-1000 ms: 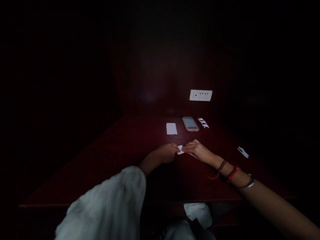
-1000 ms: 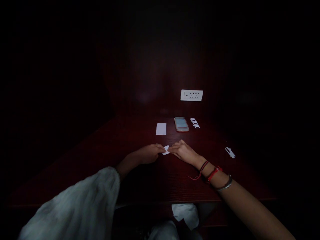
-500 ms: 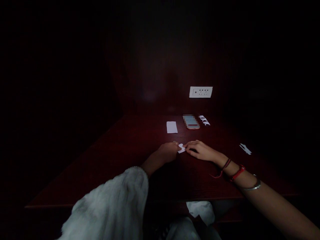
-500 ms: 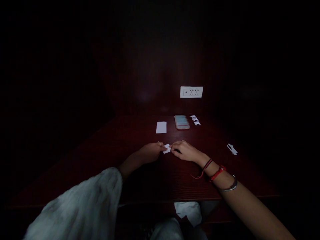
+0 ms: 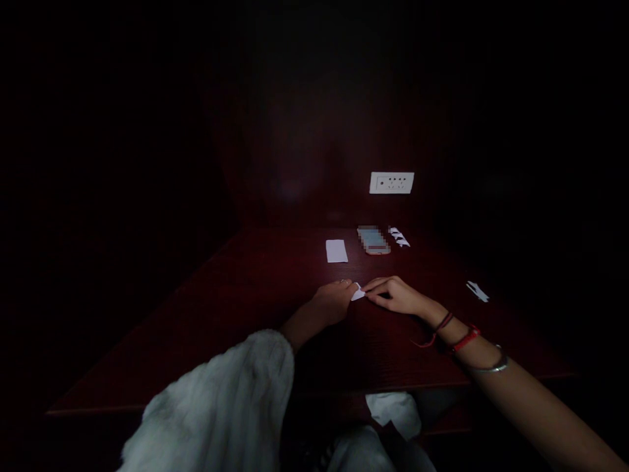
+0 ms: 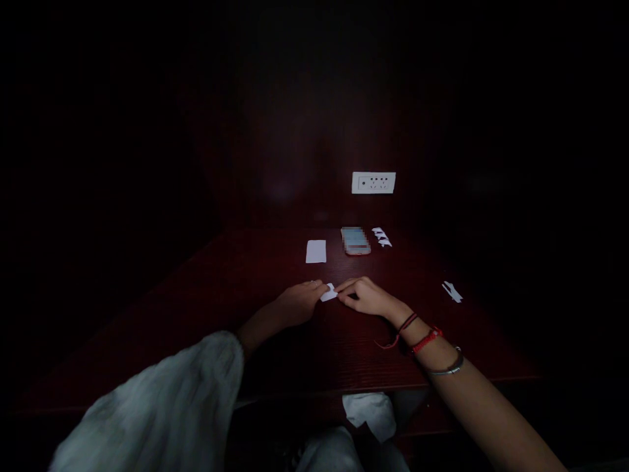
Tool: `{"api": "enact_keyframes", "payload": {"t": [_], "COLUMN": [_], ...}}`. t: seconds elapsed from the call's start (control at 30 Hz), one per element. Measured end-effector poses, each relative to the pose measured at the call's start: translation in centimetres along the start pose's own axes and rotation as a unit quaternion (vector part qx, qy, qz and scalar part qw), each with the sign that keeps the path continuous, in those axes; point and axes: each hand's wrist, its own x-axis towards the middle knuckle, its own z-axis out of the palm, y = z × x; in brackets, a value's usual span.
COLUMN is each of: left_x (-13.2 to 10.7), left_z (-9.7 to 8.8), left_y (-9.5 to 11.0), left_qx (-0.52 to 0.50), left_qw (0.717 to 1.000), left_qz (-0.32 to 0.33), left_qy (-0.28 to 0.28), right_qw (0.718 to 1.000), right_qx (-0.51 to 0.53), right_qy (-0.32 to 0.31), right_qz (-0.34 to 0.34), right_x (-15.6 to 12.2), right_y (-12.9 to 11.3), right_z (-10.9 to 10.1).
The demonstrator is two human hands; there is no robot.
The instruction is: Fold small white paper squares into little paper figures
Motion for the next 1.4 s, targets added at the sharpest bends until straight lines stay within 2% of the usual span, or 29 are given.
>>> {"api": "enact_keyframes", "payload": {"t": [0.27, 0.47, 0.67, 1.03, 1.4], "left_x": [0.0, -0.1, 0.0, 0.4, 0.3], "left_z": [-0.3, 0.1, 0.4, 0.4, 0.3], "left_y": [0.2, 0.5, -0.2, -0.8, -0.9], "left_qx": [0.037, 0.054, 0.054, 0.051, -0.006], "left_qw": [0.999, 0.998, 0.998, 0.997, 0.996], "left_qz": [0.002, -0.015, 0.015, 0.050, 0.084], "left_qy": [-0.030, -0.019, -0.002, -0.006, -0.016], "right_qw": [0.998, 0.997, 0.995, 0.996, 0.998], "right_qx": [-0.047, -0.076, -0.099, -0.087, -0.056], "right_qy": [0.030, 0.005, 0.002, -0.007, 0.006], "right_qz": [-0.002, -0.026, -0.031, -0.036, -0.019], "right_x": [-0.2, 0.1, 0.0, -0.2, -0.2], "right_y": [0.7, 0.5, 0.2, 0.4, 0.4], "right_z": [-0.2, -0.1, 0.0, -0.1, 0.0]}}
